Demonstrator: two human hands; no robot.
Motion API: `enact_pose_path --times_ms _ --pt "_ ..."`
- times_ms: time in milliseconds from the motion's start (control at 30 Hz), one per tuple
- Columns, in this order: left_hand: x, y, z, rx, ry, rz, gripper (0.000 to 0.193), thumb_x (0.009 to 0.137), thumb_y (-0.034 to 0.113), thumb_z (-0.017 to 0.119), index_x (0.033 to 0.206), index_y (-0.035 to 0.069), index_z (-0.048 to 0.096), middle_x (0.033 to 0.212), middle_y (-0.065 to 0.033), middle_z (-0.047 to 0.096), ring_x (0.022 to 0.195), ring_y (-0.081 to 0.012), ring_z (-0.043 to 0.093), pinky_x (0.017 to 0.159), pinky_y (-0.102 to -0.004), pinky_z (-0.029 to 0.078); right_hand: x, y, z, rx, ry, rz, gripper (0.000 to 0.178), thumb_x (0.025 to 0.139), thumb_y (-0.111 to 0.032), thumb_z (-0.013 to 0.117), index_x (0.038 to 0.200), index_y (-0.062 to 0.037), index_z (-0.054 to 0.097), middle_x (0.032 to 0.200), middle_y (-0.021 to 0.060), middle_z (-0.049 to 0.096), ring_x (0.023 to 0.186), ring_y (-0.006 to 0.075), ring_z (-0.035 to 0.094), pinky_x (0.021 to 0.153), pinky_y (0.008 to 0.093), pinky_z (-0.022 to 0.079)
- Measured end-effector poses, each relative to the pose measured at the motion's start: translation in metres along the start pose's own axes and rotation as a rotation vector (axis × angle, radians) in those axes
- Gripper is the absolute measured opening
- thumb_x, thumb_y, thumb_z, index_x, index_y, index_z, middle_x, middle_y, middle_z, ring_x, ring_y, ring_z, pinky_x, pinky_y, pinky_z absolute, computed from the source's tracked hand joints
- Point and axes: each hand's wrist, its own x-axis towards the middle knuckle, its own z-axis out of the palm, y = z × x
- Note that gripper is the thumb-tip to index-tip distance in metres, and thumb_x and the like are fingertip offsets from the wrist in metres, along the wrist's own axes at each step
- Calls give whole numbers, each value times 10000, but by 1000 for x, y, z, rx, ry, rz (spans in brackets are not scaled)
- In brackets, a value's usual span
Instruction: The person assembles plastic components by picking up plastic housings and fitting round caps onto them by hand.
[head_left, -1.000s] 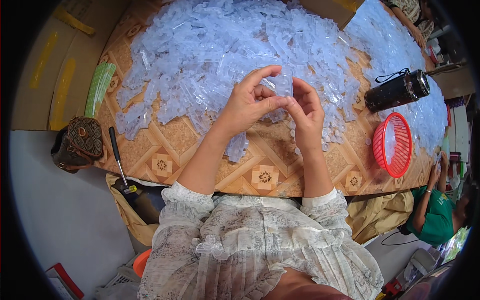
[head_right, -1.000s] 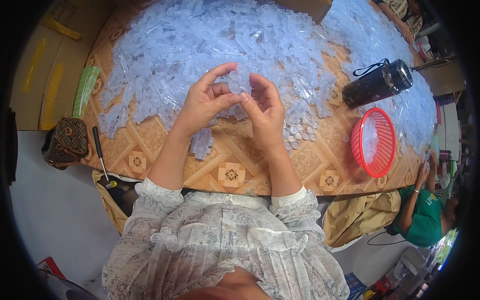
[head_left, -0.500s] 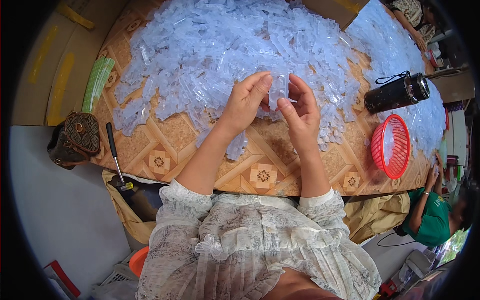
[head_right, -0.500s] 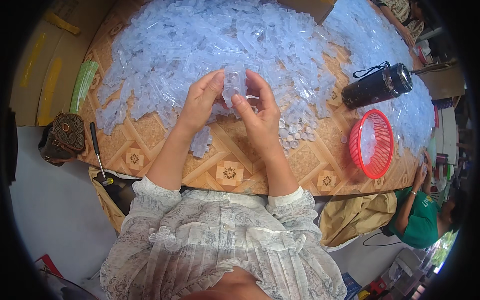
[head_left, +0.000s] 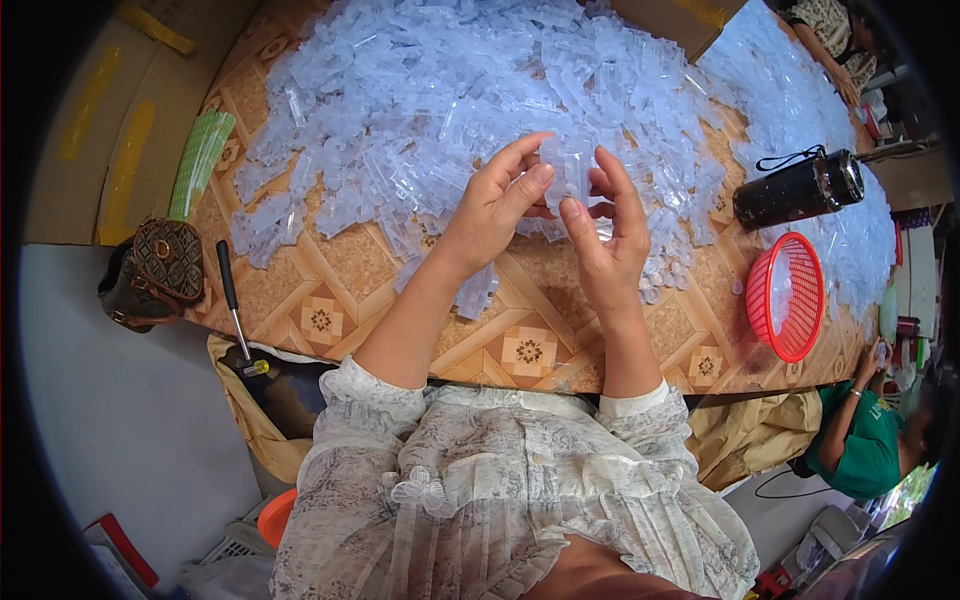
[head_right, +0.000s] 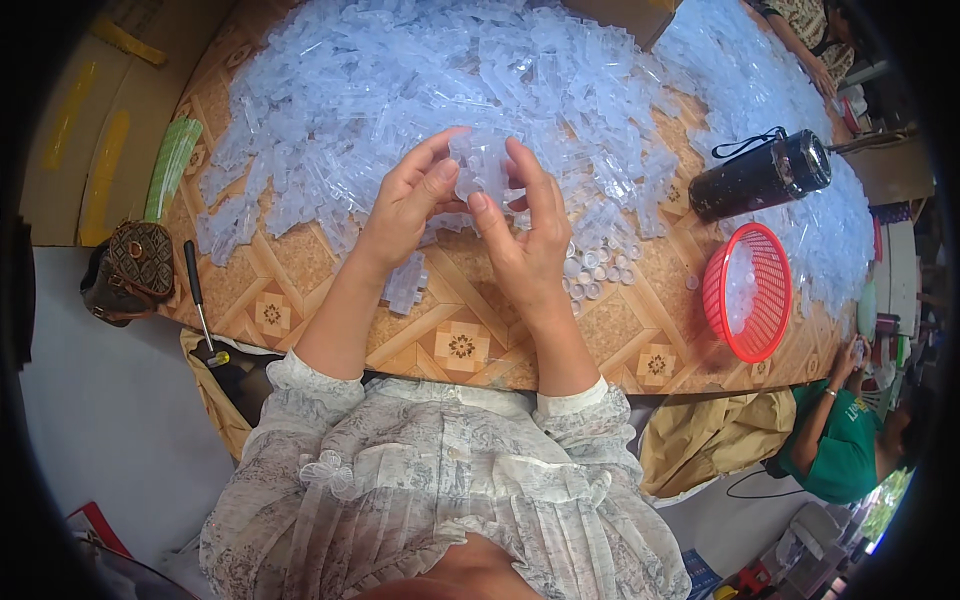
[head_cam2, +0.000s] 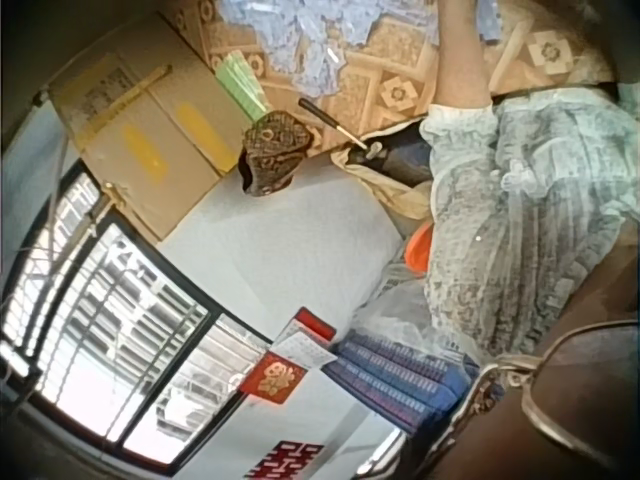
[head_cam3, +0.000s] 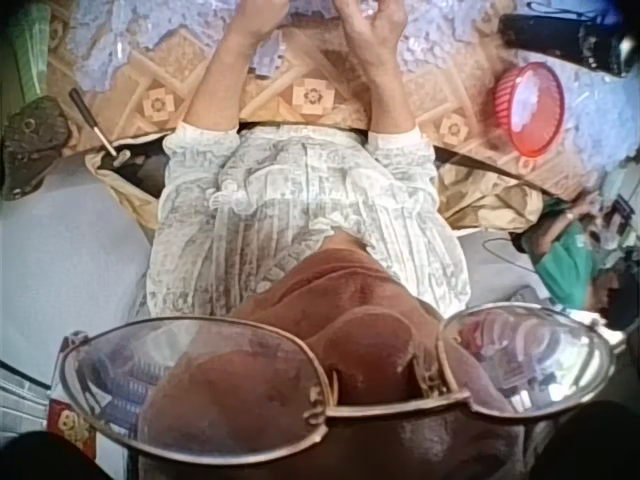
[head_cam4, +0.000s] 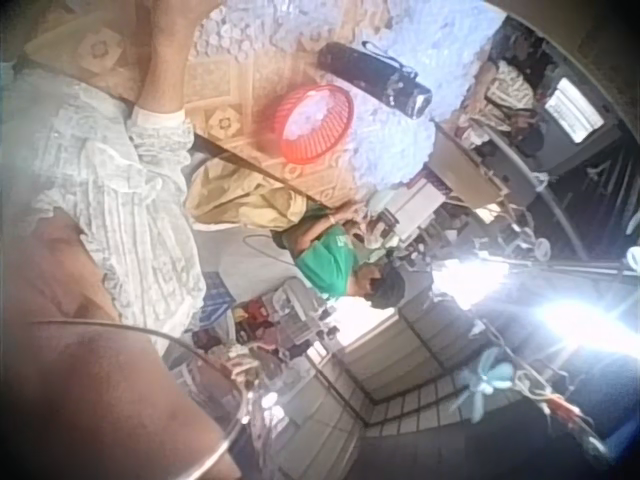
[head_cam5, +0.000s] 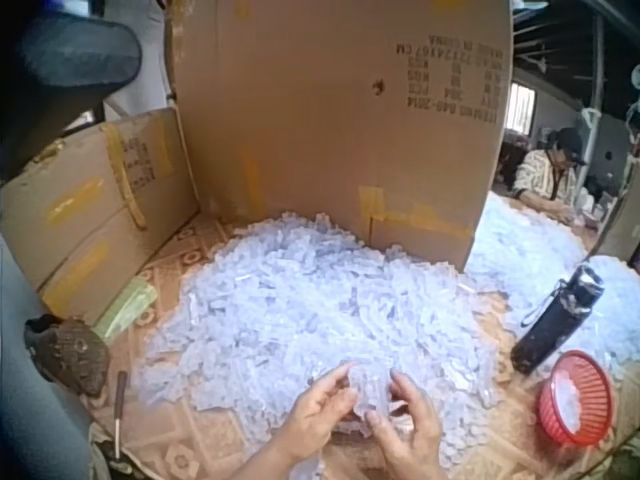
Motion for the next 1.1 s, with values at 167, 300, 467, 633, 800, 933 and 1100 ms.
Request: enact_pose_path --times_ms 167,300,467,633,800,933,1100 --pt "-4 3 -2 47 -57 26 454 975 220 513 1370 17 420 1156 -73 532 1010 -106 526 810 -265 507 -1 -5 1 -90 -60 -112 536 816 -106 682 1319 -49 505 1102 145 593 945 219 582 739 302 477" --pt "-4 4 2 187 -66 190 460 967 190 527 1382 25 416 1255 -88 514 1064 -120 514 894 -272 461 -4 -5 2 -96 -51 -147 534 823 -83 662 1331 -54 498 1151 155 576 951 239 583 719 310 495" --pt "-5 3 1 166 -79 221 449 955 153 542 1375 37 434 1303 -84 502 1109 -122 496 909 -276 457 -2 -7 1 -101 -41 -212 532 823 -55 655 1333 -63 502 1174 164 568 956 239 586 697 305 502" --pt "-5 1 4 116 -67 203 454 929 124 587 1359 53 464 1283 -77 514 1120 -122 488 906 -271 464 -4 -7 0 -76 -35 -212 527 824 -32 648 1331 -64 509 1182 169 568 981 240 593 704 299 515" --pt "-6 2 3 244 -49 335 481 883 82 642 1339 58 491 1227 -70 534 1068 -103 509 834 -229 495 -3 -8 -4 -30 -68 -197 521 818 -17 650 1320 -63 519 1201 175 571 1012 248 594 716 300 528" --pt "-6 3 5 210 -41 369 474 884 68 637 1334 45 491 1201 -67 539 1023 -92 521 802 -219 500 -2 -8 -4 -22 -69 -216 520 812 -6 650 1314 -57 523 1224 175 567 1015 246 596 715 296 526" --pt "-7 1 6 189 -81 399 461 886 52 632 1323 18 492 1203 -68 525 914 -70 552 746 -210 503 -5 -4 -6 54 -52 -181 516 801 11 649 1301 -44 533 1238 172 563 1010 228 593 697 274 515"
